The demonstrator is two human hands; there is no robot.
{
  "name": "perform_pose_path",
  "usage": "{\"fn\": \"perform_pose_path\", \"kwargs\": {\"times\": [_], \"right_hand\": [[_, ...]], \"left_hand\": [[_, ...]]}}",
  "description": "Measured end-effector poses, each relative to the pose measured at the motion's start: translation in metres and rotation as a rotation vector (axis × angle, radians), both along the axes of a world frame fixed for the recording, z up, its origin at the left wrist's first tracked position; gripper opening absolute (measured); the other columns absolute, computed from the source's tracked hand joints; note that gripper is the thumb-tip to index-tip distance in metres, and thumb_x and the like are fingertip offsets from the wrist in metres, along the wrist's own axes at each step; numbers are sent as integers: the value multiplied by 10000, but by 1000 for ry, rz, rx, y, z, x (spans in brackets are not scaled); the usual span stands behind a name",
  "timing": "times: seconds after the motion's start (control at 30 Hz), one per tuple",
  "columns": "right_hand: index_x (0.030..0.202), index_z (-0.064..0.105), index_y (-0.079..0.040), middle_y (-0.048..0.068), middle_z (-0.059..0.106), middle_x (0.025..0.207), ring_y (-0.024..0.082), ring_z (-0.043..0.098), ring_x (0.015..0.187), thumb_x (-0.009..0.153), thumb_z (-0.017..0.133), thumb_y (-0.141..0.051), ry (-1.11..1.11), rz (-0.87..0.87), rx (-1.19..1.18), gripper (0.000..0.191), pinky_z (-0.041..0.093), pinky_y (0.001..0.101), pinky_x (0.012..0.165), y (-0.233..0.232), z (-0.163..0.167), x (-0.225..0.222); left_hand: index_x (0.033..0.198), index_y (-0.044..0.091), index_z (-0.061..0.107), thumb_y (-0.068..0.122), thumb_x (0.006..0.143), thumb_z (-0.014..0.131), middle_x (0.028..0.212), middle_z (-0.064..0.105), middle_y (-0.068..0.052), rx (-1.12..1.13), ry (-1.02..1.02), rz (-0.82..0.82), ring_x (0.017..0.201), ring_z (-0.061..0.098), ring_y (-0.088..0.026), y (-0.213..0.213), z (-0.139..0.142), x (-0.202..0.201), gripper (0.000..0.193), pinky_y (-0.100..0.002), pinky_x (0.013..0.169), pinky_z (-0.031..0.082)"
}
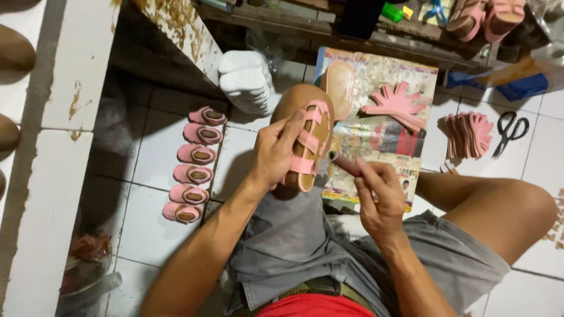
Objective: The person sits on the floor assembling pink sandals. They fit a pink upper with straps over a wooden shoe last, tap and press the straps with a cylindrical wooden tool, and work the upper down around the last, handling sandal uppers, soles, and lasts one at a time.
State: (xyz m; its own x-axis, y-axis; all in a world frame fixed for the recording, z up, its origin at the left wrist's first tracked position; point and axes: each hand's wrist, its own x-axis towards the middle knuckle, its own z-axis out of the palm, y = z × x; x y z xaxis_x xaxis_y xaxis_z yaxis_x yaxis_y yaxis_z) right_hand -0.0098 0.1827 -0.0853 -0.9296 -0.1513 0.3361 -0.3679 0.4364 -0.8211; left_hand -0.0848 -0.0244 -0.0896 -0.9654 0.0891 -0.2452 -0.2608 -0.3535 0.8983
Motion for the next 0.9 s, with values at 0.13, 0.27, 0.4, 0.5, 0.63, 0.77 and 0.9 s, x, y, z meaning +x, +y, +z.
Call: {"fn": "perform_pose_path", "kwargs": {"times": [0.13, 0.27, 0.4, 0.5, 0.63, 0.77, 0.9], "right_hand": [[1357, 620, -49, 163, 594, 1141, 260, 648, 1029, 967, 624, 61, 108, 89, 14, 406, 549, 347, 877, -12, -7, 3], [1316, 658, -43, 142, 622, 1090, 245, 633, 928, 934, 684, 60, -7, 31, 69, 396, 514, 326, 783, -10, -6, -1], [1367, 632, -40, 132, 636, 1139, 248, 620, 946, 980, 636, 85, 34, -69, -25, 406, 515, 331, 831, -4, 2, -6], [1359, 626, -41, 149, 609, 1141, 266, 618, 999, 953, 684, 61, 145, -40, 74, 422, 518, 345, 854, -10, 8, -12], [1318, 661, -42, 136, 608, 1080, 235, 626, 911, 929, 723, 48, 128, -24, 175, 404, 524, 325, 771, -1, 21, -19], [1353, 658, -38, 126, 626, 1146, 240, 635, 962, 970, 664, 91, 62, -156, 135, 405, 532, 322, 825, 7, 16, -15], [1346, 635, -33, 142, 589, 1171, 240, 623, 1017, 960, 674, 67, 89, -56, -28, 401, 513, 318, 886, -15, -23, -15]], "left_hand": [[1057, -32, 733, 385, 1096, 553, 826, 697, -37, -22, 48, -55, 700, 646, -76, -2, 1, 0, 455, -233, 598, 532], [1150, -11, 714, 369, 1054, 547, 828, 718, -46, 76, -2, -59, 702, 692, -99, -5, 0, 2, 426, -241, 621, 568], [1153, -44, 716, 372, 1065, 546, 803, 715, -65, -21, 50, -56, 659, 680, -103, -2, 2, 8, 458, -257, 579, 571], [1306, -36, 673, 364, 1059, 575, 882, 722, -53, -62, 116, -57, 729, 651, -73, 3, 6, 10, 479, -246, 625, 567], [1410, -15, 615, 369, 1092, 588, 1065, 767, -30, -364, 297, -71, 895, 677, -57, 4, 9, 10, 499, -231, 737, 592], [1410, 9, 626, 380, 1040, 586, 854, 745, -43, -262, 171, -81, 742, 687, -75, 5, 3, 7, 526, -234, 642, 572], [1261, -53, 687, 366, 1087, 589, 873, 715, -42, -35, 82, -92, 740, 652, -88, 8, -2, 5, 464, -251, 628, 556]]}}
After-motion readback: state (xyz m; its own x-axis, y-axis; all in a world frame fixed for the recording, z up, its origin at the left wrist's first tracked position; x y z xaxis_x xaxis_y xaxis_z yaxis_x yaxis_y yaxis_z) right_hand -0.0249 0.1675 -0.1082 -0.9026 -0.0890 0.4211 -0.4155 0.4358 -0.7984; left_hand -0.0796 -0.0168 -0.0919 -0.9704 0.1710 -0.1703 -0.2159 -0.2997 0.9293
